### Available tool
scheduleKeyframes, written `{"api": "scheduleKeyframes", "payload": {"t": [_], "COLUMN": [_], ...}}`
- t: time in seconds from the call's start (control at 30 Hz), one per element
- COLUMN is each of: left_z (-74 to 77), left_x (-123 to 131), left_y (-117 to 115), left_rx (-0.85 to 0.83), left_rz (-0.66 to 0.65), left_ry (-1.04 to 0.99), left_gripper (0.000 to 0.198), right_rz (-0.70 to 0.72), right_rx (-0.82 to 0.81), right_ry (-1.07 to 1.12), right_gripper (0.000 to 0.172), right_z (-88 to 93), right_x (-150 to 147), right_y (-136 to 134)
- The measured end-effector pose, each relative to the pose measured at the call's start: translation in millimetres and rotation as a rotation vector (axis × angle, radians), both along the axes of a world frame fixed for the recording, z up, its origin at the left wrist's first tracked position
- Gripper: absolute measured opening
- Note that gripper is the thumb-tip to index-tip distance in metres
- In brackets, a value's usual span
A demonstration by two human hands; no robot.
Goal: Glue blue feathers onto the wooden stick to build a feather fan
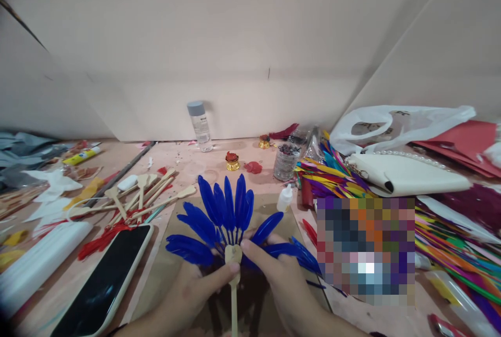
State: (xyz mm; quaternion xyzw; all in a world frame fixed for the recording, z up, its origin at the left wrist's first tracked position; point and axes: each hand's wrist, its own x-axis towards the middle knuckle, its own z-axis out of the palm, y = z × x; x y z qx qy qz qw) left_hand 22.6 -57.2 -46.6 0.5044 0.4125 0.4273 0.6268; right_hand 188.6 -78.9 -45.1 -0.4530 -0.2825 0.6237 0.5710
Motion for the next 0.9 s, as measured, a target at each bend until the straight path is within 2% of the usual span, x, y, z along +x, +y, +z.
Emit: {"api": "scheduleKeyframes", "payload": {"t": [0.13,0.23,0.5,0.63,0.77,0.9], "left_z": [4.6,9.3,16.1,15.4,11.1,9.7], "left_x": [1,2,3,4,3,3], "left_y": [0,0,-1,-1,-1,-1], "left_rx": [-0.014,-0.012,-0.031,-0.043,-0.049,-0.034], "left_rz": [0.01,0.003,0.0,0.005,0.001,0.014], "left_ry": [-0.008,-0.006,-0.016,-0.039,-0.027,-0.032], "left_gripper": [0.034,0.027,0.012,0.016,0.012,0.017], "right_rz": [-0.032,-0.056,-0.062,-0.079,-0.1,-0.043], "right_rx": [-0.004,-0.034,-0.066,-0.065,-0.083,-0.032], "right_ry": [-0.004,-0.001,-0.047,-0.073,-0.084,0.021], "right_gripper": [0.037,0.035,0.033,0.034,0.035,0.036], "right_z": [5.6,8.1,1.9,0.2,0.5,3.4], "right_x": [-7,-10,-11,-11,-11,-10], "right_y": [1,0,-2,-2,-1,-2]}}
